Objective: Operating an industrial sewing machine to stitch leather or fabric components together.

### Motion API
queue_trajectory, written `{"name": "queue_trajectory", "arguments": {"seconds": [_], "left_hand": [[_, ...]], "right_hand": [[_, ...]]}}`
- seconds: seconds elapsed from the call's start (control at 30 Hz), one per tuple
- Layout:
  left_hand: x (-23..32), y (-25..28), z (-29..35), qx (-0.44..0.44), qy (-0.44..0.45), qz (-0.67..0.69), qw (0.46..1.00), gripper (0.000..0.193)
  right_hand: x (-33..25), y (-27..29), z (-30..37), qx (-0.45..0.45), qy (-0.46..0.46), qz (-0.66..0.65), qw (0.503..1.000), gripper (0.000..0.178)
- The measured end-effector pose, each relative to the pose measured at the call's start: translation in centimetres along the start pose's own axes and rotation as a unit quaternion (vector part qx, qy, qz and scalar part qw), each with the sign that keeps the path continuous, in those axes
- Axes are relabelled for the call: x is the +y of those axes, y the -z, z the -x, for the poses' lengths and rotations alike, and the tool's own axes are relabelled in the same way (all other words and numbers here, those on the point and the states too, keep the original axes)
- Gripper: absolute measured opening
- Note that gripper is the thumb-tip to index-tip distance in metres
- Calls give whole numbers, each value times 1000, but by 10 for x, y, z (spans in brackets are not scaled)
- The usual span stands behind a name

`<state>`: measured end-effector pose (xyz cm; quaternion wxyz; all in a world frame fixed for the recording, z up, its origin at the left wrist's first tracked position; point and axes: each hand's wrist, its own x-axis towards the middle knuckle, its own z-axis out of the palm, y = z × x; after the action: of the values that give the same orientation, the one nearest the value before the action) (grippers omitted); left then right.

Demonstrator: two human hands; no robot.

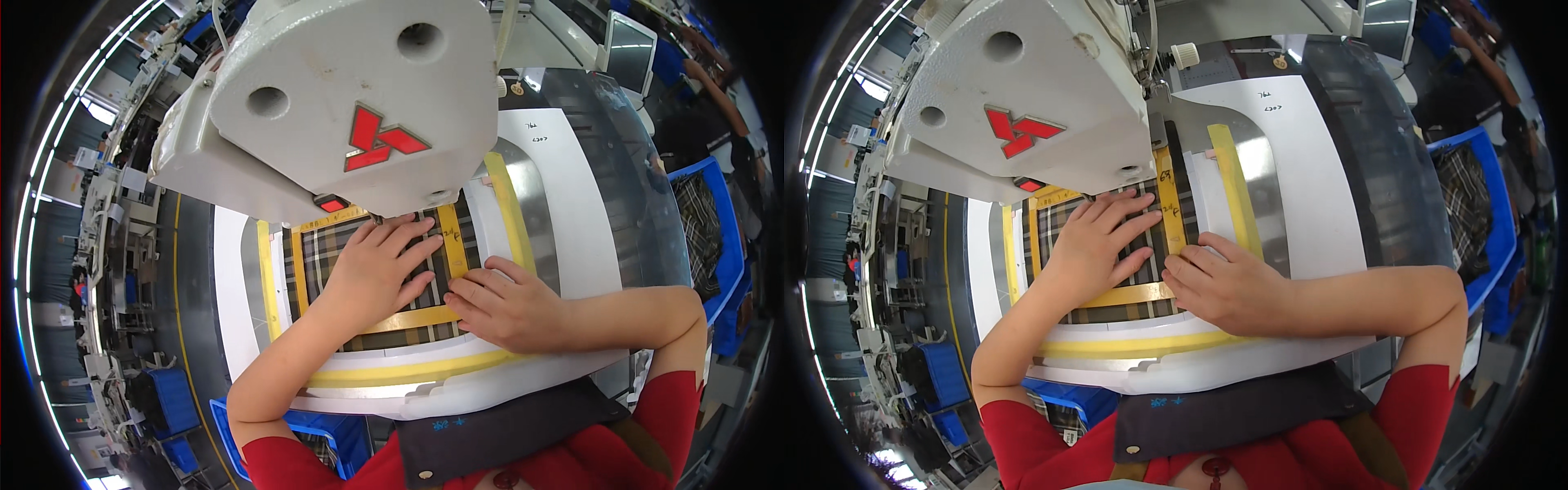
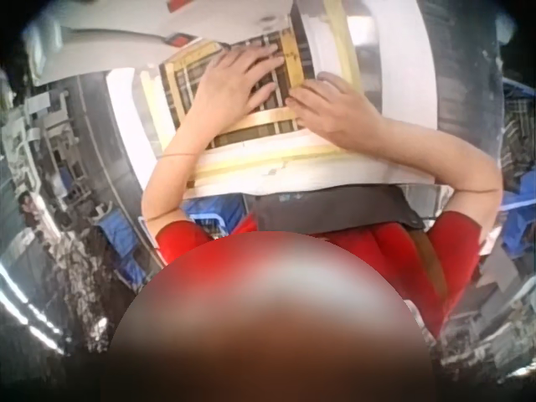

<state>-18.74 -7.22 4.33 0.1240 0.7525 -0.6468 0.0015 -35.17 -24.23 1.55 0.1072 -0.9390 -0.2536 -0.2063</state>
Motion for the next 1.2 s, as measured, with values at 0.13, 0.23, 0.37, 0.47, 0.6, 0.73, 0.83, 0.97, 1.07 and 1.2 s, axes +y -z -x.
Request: {"name": "queue_trajectory", "arguments": {"seconds": [0.13, 0.23, 0.37, 0.47, 0.6, 0.73, 0.83, 0.97, 1.07, 1.2], "left_hand": [[12, 1, 6, -26, -34, 39, 998, 37], [15, 1, 14, -12, -32, 75, 997, 29], [16, 5, 23, -17, -31, 103, 994, 25], [17, 9, 28, -27, -31, 108, 993, 27], [22, 14, 33, -41, -25, 103, 993, 32], [23, 12, 35, -42, -26, 95, 994, 34], [23, 9, 37, -39, -24, 86, 995, 36], [23, 0, 41, -34, -15, 99, 994, 38], [20, -10, 46, -24, -11, 85, 996, 38], [20, -12, 46, -9, -6, 79, 997, 38]], "right_hand": [[-1, -1, 1, 0, 3, 6, 1000, 26], [-1, 0, 3, -30, 22, 26, 999, 36], [-2, 0, 3, -35, 25, 29, 999, 36], [-2, 2, 2, -32, 20, 22, 999, 36], [0, 4, 0, -33, 17, 10, 999, 36], [1, 4, 0, -34, 21, 9, 999, 36], [1, 0, 0, -39, 21, 3, 999, 36], [1, -9, 2, -28, 23, 10, 999, 35], [1, -20, 4, 1, 18, 8, 1000, 25], [6, -20, 3, -7, 24, 3, 1000, 35]]}}
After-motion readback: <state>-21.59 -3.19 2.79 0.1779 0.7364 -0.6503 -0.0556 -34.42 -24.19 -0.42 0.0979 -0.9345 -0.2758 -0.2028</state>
